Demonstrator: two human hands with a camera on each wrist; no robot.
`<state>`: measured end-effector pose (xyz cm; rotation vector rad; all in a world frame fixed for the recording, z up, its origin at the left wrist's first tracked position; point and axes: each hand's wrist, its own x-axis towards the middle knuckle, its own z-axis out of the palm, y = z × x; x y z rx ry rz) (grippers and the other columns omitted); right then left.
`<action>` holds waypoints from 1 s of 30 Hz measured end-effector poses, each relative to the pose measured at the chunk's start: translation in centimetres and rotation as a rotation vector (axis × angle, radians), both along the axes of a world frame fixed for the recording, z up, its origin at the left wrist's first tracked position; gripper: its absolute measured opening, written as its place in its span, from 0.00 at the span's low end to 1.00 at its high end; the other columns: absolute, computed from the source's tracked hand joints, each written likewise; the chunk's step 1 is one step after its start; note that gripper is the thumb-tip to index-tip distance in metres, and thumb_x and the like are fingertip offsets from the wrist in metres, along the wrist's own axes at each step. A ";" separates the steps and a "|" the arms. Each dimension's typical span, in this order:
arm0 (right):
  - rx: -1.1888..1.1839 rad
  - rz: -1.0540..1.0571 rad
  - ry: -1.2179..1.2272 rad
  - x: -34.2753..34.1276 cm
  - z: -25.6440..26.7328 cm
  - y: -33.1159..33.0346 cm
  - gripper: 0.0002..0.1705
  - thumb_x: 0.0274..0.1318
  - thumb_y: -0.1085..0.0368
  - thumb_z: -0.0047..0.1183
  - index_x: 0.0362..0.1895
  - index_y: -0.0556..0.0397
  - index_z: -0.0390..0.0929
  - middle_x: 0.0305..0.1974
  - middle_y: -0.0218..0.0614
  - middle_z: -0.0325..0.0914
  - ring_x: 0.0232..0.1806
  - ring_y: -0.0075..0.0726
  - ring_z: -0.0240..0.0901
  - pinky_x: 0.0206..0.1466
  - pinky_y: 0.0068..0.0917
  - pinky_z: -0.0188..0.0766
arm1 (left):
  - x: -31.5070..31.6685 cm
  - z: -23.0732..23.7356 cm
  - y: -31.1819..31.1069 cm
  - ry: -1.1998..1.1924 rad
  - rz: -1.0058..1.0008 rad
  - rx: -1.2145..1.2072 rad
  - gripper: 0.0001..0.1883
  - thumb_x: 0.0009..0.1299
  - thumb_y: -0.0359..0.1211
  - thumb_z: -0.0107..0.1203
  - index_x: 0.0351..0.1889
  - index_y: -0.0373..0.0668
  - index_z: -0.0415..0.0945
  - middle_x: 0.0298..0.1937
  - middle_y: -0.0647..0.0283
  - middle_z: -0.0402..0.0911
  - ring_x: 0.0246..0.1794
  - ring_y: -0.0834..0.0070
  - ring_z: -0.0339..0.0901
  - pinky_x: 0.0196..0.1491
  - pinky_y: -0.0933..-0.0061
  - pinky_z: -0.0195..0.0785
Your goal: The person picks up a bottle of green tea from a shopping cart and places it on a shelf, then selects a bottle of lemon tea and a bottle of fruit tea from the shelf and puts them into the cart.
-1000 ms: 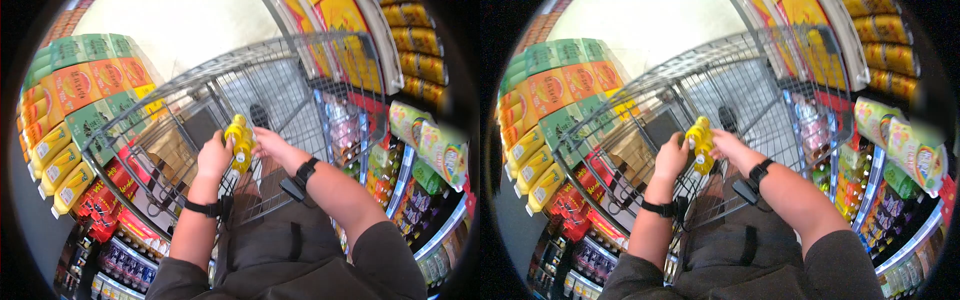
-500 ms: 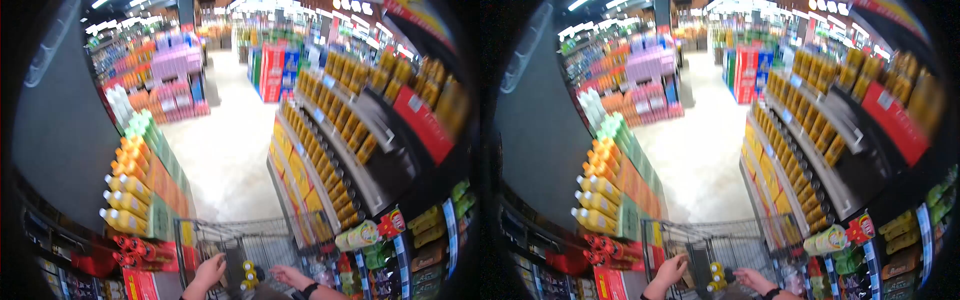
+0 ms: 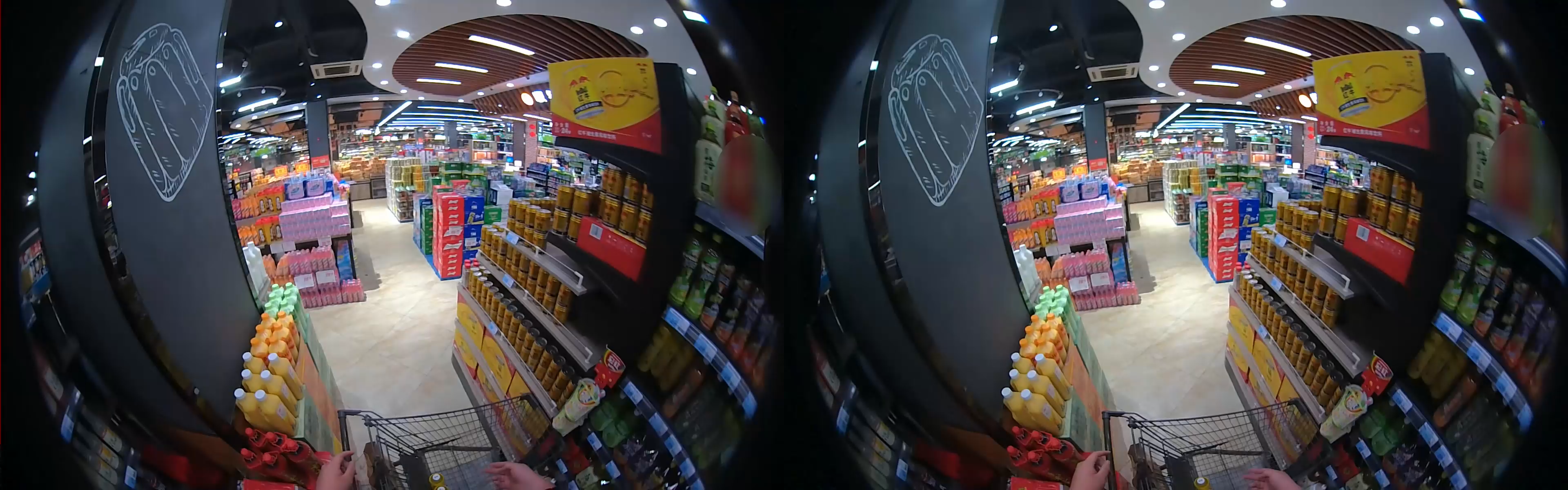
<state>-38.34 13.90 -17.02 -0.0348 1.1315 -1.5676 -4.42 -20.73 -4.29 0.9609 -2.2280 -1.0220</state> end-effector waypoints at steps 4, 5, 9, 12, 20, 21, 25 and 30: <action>0.025 -0.182 -0.041 3.4 -0.9 4.3 0.22 0.67 0.63 0.51 0.63 0.57 0.76 0.49 0.42 0.84 0.40 0.36 0.78 0.44 0.30 0.75 | -0.5 0.9 1.2 0.001 -0.100 0.131 0.18 0.77 0.37 0.56 0.59 0.37 0.78 0.43 0.45 0.86 0.42 0.59 0.85 0.48 0.63 0.77; 0.056 -0.254 -0.040 4.3 -0.8 5.6 0.23 0.66 0.64 0.51 0.63 0.56 0.76 0.48 0.41 0.84 0.38 0.34 0.77 0.42 0.28 0.75 | -0.8 -0.1 1.3 -0.006 -0.118 0.137 0.18 0.77 0.37 0.56 0.59 0.37 0.78 0.43 0.45 0.86 0.42 0.59 0.85 0.48 0.63 0.77; 0.018 -0.369 -0.034 8.2 0.1 11.7 0.25 0.61 0.68 0.55 0.63 0.58 0.76 0.47 0.39 0.84 0.34 0.29 0.75 0.39 0.22 0.74 | -3.3 -0.1 2.6 -0.081 -0.260 0.059 0.19 0.74 0.38 0.57 0.61 0.43 0.77 0.35 0.55 0.83 0.32 0.67 0.82 0.38 0.65 0.74; 0.059 -0.459 -0.048 8.7 0.2 15.1 0.21 0.66 0.66 0.52 0.62 0.56 0.73 0.49 0.43 0.84 0.33 0.33 0.78 0.39 0.28 0.77 | -5.4 -0.7 4.0 0.030 -0.369 0.038 0.18 0.72 0.35 0.59 0.59 0.43 0.78 0.32 0.55 0.82 0.30 0.63 0.81 0.38 0.63 0.74; 0.164 -0.623 0.117 12.3 7.7 21.7 0.21 0.72 0.66 0.41 0.65 0.54 0.70 0.54 0.40 0.83 0.31 0.29 0.81 0.39 0.31 0.79 | -11.6 0.3 9.5 -0.056 -0.574 0.000 0.17 0.73 0.33 0.58 0.59 0.43 0.79 0.36 0.55 0.81 0.27 0.65 0.78 0.35 0.64 0.73; 0.111 -0.636 0.113 12.6 7.9 22.8 0.21 0.72 0.67 0.41 0.66 0.55 0.70 0.55 0.41 0.82 0.32 0.29 0.81 0.39 0.29 0.79 | -12.7 -0.2 10.3 -0.026 -0.604 -0.030 0.17 0.73 0.32 0.58 0.59 0.43 0.78 0.35 0.55 0.81 0.26 0.66 0.78 0.34 0.65 0.72; 0.115 -0.716 0.144 14.8 9.4 27.6 0.20 0.72 0.67 0.42 0.65 0.55 0.71 0.56 0.42 0.82 0.34 0.29 0.82 0.39 0.28 0.80 | -16.4 1.6 16.2 -0.051 -0.713 0.003 0.18 0.73 0.31 0.57 0.61 0.43 0.77 0.35 0.57 0.81 0.25 0.69 0.76 0.33 0.67 0.70; 0.076 -0.876 0.124 17.7 9.9 36.0 0.21 0.70 0.66 0.45 0.64 0.55 0.73 0.56 0.44 0.82 0.35 0.29 0.81 0.38 0.27 0.79 | -21.3 3.2 25.0 -0.053 -0.881 -0.062 0.19 0.72 0.30 0.57 0.62 0.43 0.76 0.36 0.58 0.81 0.24 0.69 0.75 0.32 0.67 0.69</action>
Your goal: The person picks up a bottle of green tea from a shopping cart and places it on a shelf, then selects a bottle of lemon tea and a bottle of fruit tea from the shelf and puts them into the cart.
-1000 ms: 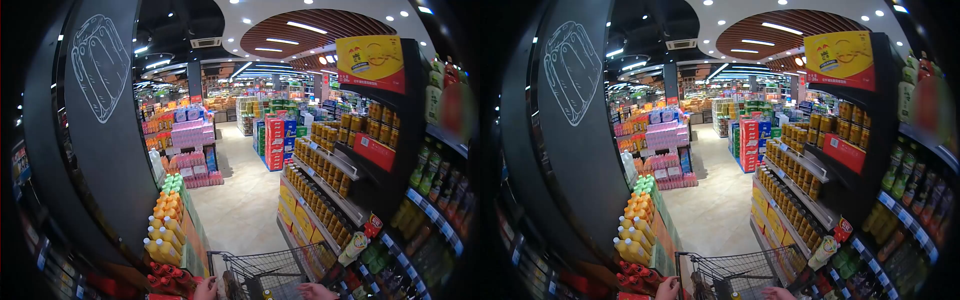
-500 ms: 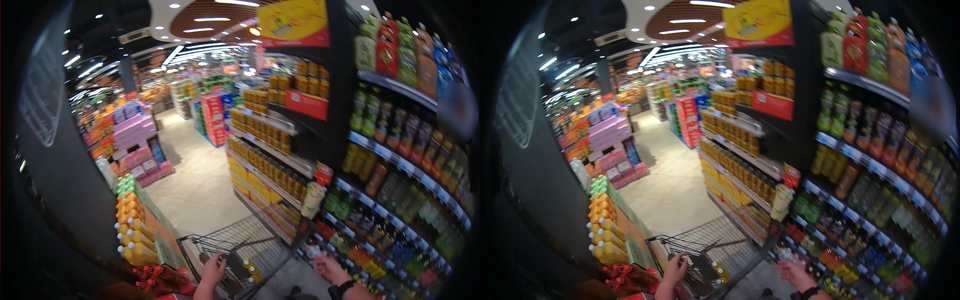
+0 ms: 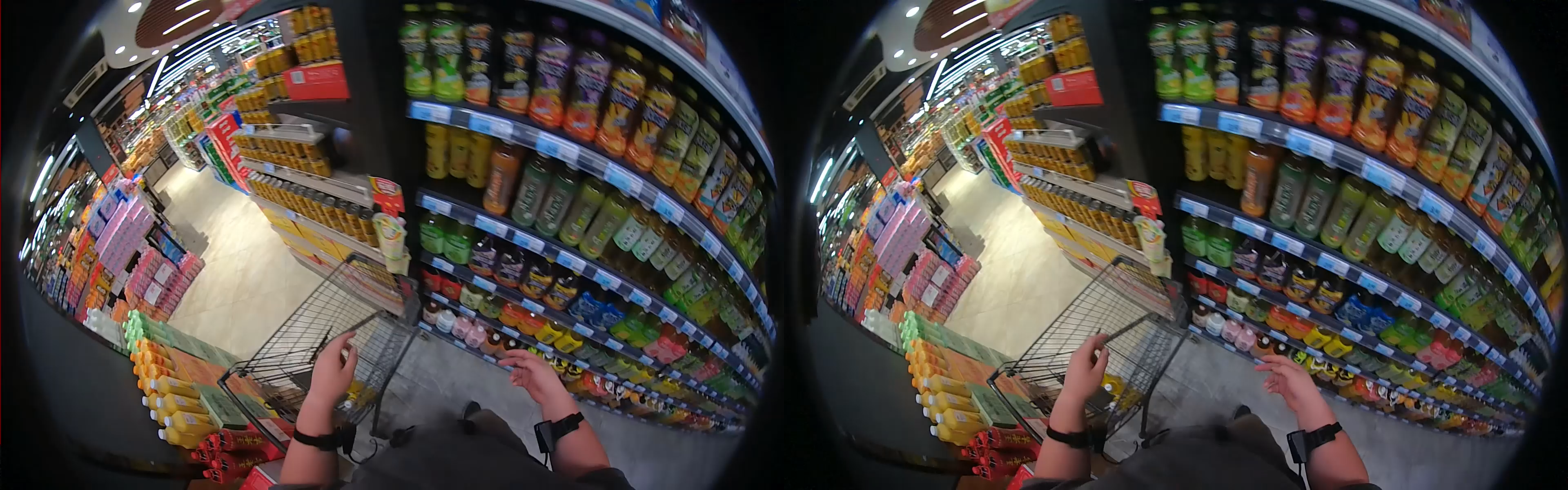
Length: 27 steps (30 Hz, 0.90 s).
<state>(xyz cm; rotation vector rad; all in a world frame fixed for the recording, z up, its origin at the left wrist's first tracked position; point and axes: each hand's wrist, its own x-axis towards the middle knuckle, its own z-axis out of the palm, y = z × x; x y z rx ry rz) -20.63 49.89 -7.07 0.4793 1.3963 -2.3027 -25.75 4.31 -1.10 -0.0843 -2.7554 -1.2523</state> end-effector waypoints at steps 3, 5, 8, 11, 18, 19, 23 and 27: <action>-0.015 -0.097 0.011 1.8 -0.3 5.4 0.20 0.70 0.67 0.46 0.63 0.56 0.74 0.55 0.44 0.83 0.35 0.30 0.81 0.40 0.27 0.79 | -2.4 1.3 5.5 0.000 -0.094 -0.012 0.20 0.71 0.29 0.58 0.62 0.43 0.76 0.38 0.59 0.82 0.24 0.70 0.74 0.31 0.68 0.68; 0.002 -0.135 0.015 2.4 -0.2 8.6 0.20 0.70 0.67 0.46 0.62 0.56 0.75 0.53 0.44 0.83 0.35 0.30 0.81 0.39 0.26 0.78 | -3.7 1.7 8.8 -0.018 -0.112 0.029 0.20 0.71 0.29 0.58 0.62 0.43 0.76 0.39 0.59 0.82 0.23 0.70 0.74 0.31 0.68 0.68; -0.004 -0.154 0.040 2.7 -0.3 12.9 0.20 0.70 0.65 0.47 0.63 0.54 0.74 0.55 0.44 0.82 0.36 0.28 0.80 0.40 0.26 0.78 | -5.3 1.3 13.2 0.035 -0.158 0.028 0.20 0.71 0.28 0.57 0.61 0.42 0.76 0.39 0.57 0.82 0.23 0.68 0.73 0.30 0.68 0.68; 0.011 -0.148 0.087 2.1 0.1 15.7 0.20 0.71 0.64 0.47 0.63 0.53 0.75 0.55 0.44 0.82 0.37 0.27 0.80 0.41 0.25 0.77 | -6.3 1.5 17.2 0.044 -0.197 0.018 0.19 0.71 0.27 0.57 0.61 0.41 0.76 0.40 0.57 0.81 0.23 0.68 0.72 0.30 0.67 0.68; 0.094 -0.046 0.081 0.2 1.9 18.1 0.20 0.71 0.65 0.46 0.64 0.54 0.74 0.56 0.41 0.81 0.36 0.27 0.79 0.40 0.24 0.76 | -7.0 2.4 22.6 0.095 -0.229 0.023 0.19 0.71 0.28 0.58 0.60 0.41 0.76 0.39 0.57 0.82 0.23 0.67 0.74 0.31 0.67 0.68; 0.110 -0.022 0.100 -0.2 2.3 18.1 0.20 0.71 0.65 0.47 0.64 0.55 0.73 0.57 0.42 0.81 0.36 0.28 0.79 0.39 0.25 0.77 | -7.1 2.6 22.8 0.093 -0.219 0.024 0.19 0.71 0.28 0.58 0.60 0.41 0.76 0.39 0.57 0.82 0.23 0.67 0.74 0.31 0.67 0.68; 0.145 0.049 0.152 -2.7 4.1 17.2 0.21 0.71 0.66 0.44 0.65 0.53 0.73 0.57 0.36 0.81 0.37 0.25 0.79 0.41 0.23 0.75 | -8.0 4.1 22.8 0.098 -0.191 -0.022 0.19 0.70 0.27 0.58 0.60 0.41 0.76 0.40 0.58 0.81 0.23 0.70 0.73 0.30 0.69 0.67; 0.176 0.112 0.265 -5.9 6.5 15.3 0.22 0.69 0.70 0.43 0.65 0.54 0.73 0.58 0.35 0.81 0.37 0.24 0.78 0.41 0.22 0.74 | -9.8 5.2 22.4 0.120 -0.189 0.010 0.18 0.71 0.26 0.57 0.60 0.41 0.76 0.38 0.61 0.78 0.23 0.74 0.70 0.29 0.72 0.65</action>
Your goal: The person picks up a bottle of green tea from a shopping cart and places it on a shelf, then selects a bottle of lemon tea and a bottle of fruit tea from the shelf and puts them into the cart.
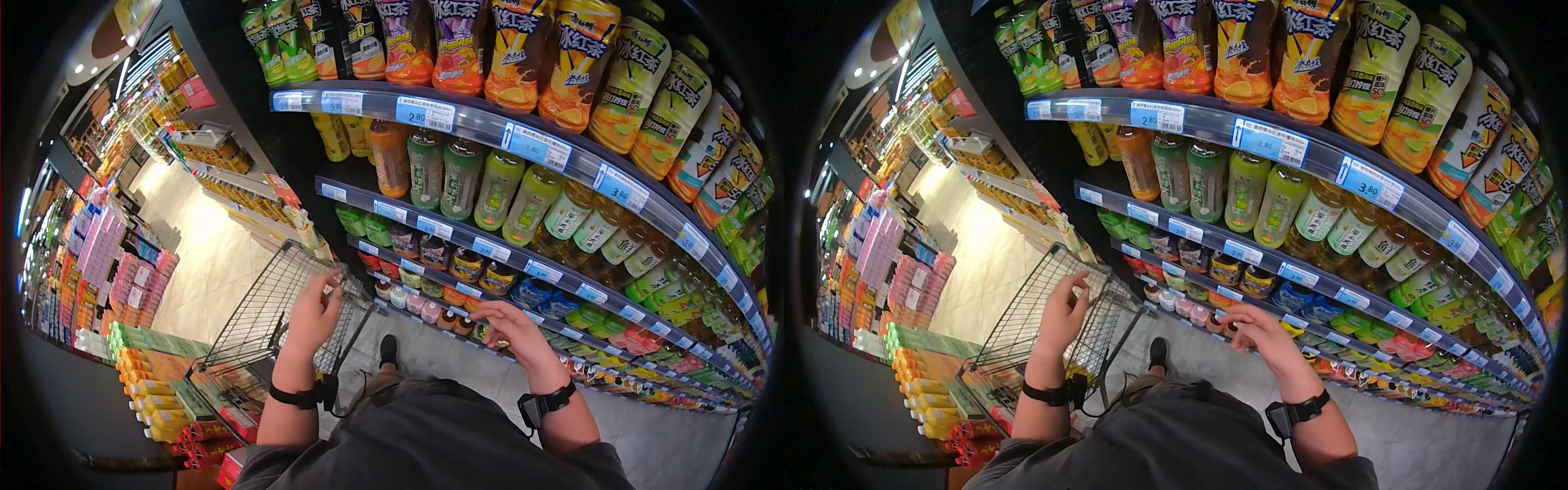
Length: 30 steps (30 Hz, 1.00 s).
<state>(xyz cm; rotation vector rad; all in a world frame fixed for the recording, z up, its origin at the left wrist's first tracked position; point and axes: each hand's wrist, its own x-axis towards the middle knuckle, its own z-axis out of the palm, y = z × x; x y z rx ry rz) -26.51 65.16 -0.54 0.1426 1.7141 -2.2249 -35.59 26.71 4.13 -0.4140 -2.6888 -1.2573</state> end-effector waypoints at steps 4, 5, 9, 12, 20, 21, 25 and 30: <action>0.032 0.099 0.126 -3.6 3.3 -2.3 0.23 0.69 0.71 0.44 0.67 0.54 0.71 0.60 0.34 0.80 0.38 0.24 0.78 0.42 0.22 0.74 | -3.0 1.3 0.3 0.042 -0.023 0.096 0.17 0.72 0.23 0.55 0.60 0.40 0.76 0.42 0.63 0.77 0.23 0.78 0.67 0.29 0.77 0.62; 0.039 0.095 0.122 -4.5 4.4 -2.9 0.23 0.69 0.71 0.44 0.67 0.54 0.71 0.60 0.34 0.80 0.38 0.24 0.78 0.42 0.22 0.74 | -3.9 1.9 0.6 0.078 -0.033 0.119 0.17 0.72 0.23 0.55 0.60 0.39 0.76 0.43 0.63 0.77 0.24 0.79 0.66 0.30 0.77 0.62; 0.087 0.162 0.228 -8.0 8.8 -5.1 0.26 0.71 0.72 0.44 0.72 0.52 0.68 0.48 0.34 0.81 0.39 0.22 0.76 0.43 0.22 0.73 | -8.2 3.7 1.7 0.159 -0.076 0.191 0.17 0.72 0.22 0.55 0.59 0.39 0.76 0.47 0.62 0.76 0.26 0.80 0.66 0.32 0.78 0.62; 0.072 0.183 0.261 -10.5 11.1 -6.8 0.32 0.71 0.74 0.45 0.77 0.49 0.61 0.35 0.31 0.76 0.39 0.20 0.74 0.42 0.22 0.73 | -12.4 4.6 2.1 0.186 -0.140 0.233 0.17 0.72 0.22 0.55 0.59 0.38 0.75 0.51 0.61 0.75 0.27 0.80 0.67 0.33 0.79 0.63; 0.163 0.151 0.452 -17.3 15.3 -11.1 0.48 0.63 0.78 0.47 0.84 0.51 0.41 0.85 0.37 0.27 0.52 0.31 0.76 0.49 0.24 0.77 | -21.3 8.2 4.5 0.255 -0.290 0.329 0.19 0.73 0.24 0.57 0.62 0.37 0.72 0.53 0.59 0.74 0.28 0.81 0.70 0.33 0.80 0.66; 0.206 0.128 0.508 -17.9 15.4 -11.4 0.48 0.63 0.78 0.48 0.83 0.53 0.41 0.85 0.42 0.28 0.52 0.32 0.77 0.46 0.24 0.78 | -22.1 8.3 4.9 0.231 -0.296 0.351 0.19 0.73 0.25 0.58 0.61 0.36 0.72 0.52 0.59 0.74 0.27 0.81 0.70 0.32 0.80 0.67; 0.332 0.082 0.580 -19.9 15.6 -12.3 0.50 0.62 0.78 0.51 0.83 0.56 0.39 0.83 0.52 0.32 0.55 0.36 0.79 0.45 0.26 0.79 | -25.2 8.1 6.0 0.213 -0.374 0.385 0.17 0.73 0.28 0.60 0.58 0.34 0.72 0.45 0.58 0.75 0.27 0.78 0.73 0.30 0.77 0.68; 0.422 0.055 0.590 -21.0 15.2 -12.6 0.50 0.62 0.78 0.52 0.82 0.57 0.38 0.80 0.57 0.42 0.55 0.36 0.80 0.44 0.25 0.80 | -27.8 7.4 6.5 0.152 -0.536 0.340 0.14 0.74 0.28 0.59 0.54 0.34 0.75 0.43 0.55 0.80 0.31 0.76 0.77 0.34 0.73 0.71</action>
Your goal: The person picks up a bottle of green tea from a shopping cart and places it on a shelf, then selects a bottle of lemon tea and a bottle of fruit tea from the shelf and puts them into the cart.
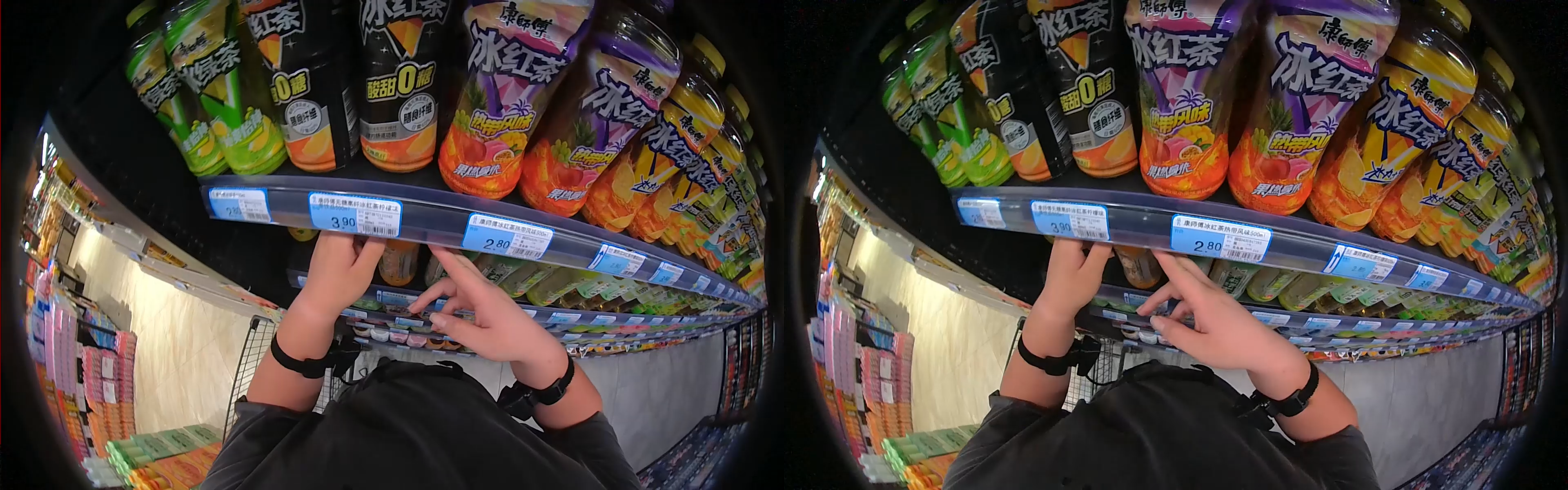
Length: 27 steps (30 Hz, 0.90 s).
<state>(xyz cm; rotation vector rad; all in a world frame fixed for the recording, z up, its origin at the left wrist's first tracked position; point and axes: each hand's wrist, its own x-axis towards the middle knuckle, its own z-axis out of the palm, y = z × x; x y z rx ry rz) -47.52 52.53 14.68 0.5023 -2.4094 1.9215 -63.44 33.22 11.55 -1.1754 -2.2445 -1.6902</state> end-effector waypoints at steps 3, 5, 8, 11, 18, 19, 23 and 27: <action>-0.011 -0.008 -0.003 -0.3 -0.8 0.0 0.50 0.62 0.77 0.53 0.82 0.57 0.38 0.78 0.56 0.47 0.54 0.36 0.81 0.43 0.25 0.80 | -0.6 -0.9 0.6 0.009 -0.070 0.069 0.14 0.73 0.29 0.59 0.54 0.34 0.76 0.41 0.56 0.82 0.35 0.73 0.79 0.40 0.71 0.73; -0.028 -0.019 -0.027 -0.3 -0.8 -0.2 0.51 0.62 0.77 0.53 0.82 0.57 0.38 0.77 0.56 0.49 0.52 0.36 0.81 0.43 0.26 0.80 | -0.9 -1.3 0.5 0.057 -0.098 0.024 0.15 0.73 0.30 0.60 0.55 0.34 0.76 0.39 0.59 0.82 0.34 0.74 0.79 0.39 0.72 0.74; 0.028 -0.027 -0.020 0.0 -0.4 -0.4 0.50 0.62 0.77 0.54 0.82 0.57 0.39 0.75 0.55 0.54 0.48 0.34 0.82 0.41 0.27 0.80 | -0.8 -0.6 0.0 -0.117 -0.161 -0.018 0.20 0.70 0.33 0.65 0.56 0.34 0.75 0.40 0.60 0.82 0.30 0.75 0.79 0.36 0.73 0.74; 0.129 -0.038 -0.013 0.4 0.4 -0.1 0.49 0.63 0.76 0.54 0.83 0.55 0.42 0.67 0.52 0.65 0.41 0.31 0.81 0.40 0.27 0.78 | -0.8 0.1 -0.8 -0.027 -0.155 -0.157 0.26 0.65 0.36 0.70 0.57 0.36 0.74 0.39 0.59 0.82 0.27 0.75 0.78 0.33 0.74 0.73; 0.068 0.028 -0.184 2.7 1.1 1.1 0.44 0.63 0.76 0.49 0.82 0.51 0.51 0.32 0.31 0.79 0.32 0.22 0.77 0.41 0.23 0.74 | 2.4 2.0 -2.2 0.258 -0.169 -0.232 0.36 0.57 0.44 0.76 0.61 0.43 0.75 0.53 0.55 0.81 0.50 0.54 0.84 0.49 0.61 0.79; 0.070 0.038 -0.183 3.0 0.6 1.2 0.44 0.63 0.76 0.49 0.82 0.51 0.51 0.32 0.31 0.79 0.32 0.22 0.77 0.41 0.23 0.74 | 3.2 2.1 -2.1 0.291 -0.151 -0.232 0.35 0.55 0.44 0.77 0.60 0.47 0.77 0.56 0.59 0.80 0.48 0.57 0.84 0.47 0.62 0.80; 0.041 0.060 -0.095 4.2 -0.6 1.1 0.46 0.63 0.76 0.52 0.83 0.47 0.49 0.54 0.41 0.77 0.32 0.23 0.74 0.38 0.24 0.74 | 6.7 2.2 -2.3 0.536 -0.037 -0.105 0.35 0.52 0.42 0.78 0.58 0.47 0.78 0.54 0.59 0.80 0.45 0.60 0.84 0.42 0.66 0.81; 0.126 0.106 -0.060 5.7 -1.0 0.5 0.48 0.62 0.72 0.58 0.82 0.49 0.49 0.74 0.44 0.63 0.37 0.27 0.74 0.37 0.25 0.75 | 11.9 3.5 -2.6 0.396 0.057 -0.004 0.34 0.49 0.39 0.81 0.53 0.40 0.78 0.48 0.57 0.81 0.43 0.61 0.84 0.43 0.69 0.79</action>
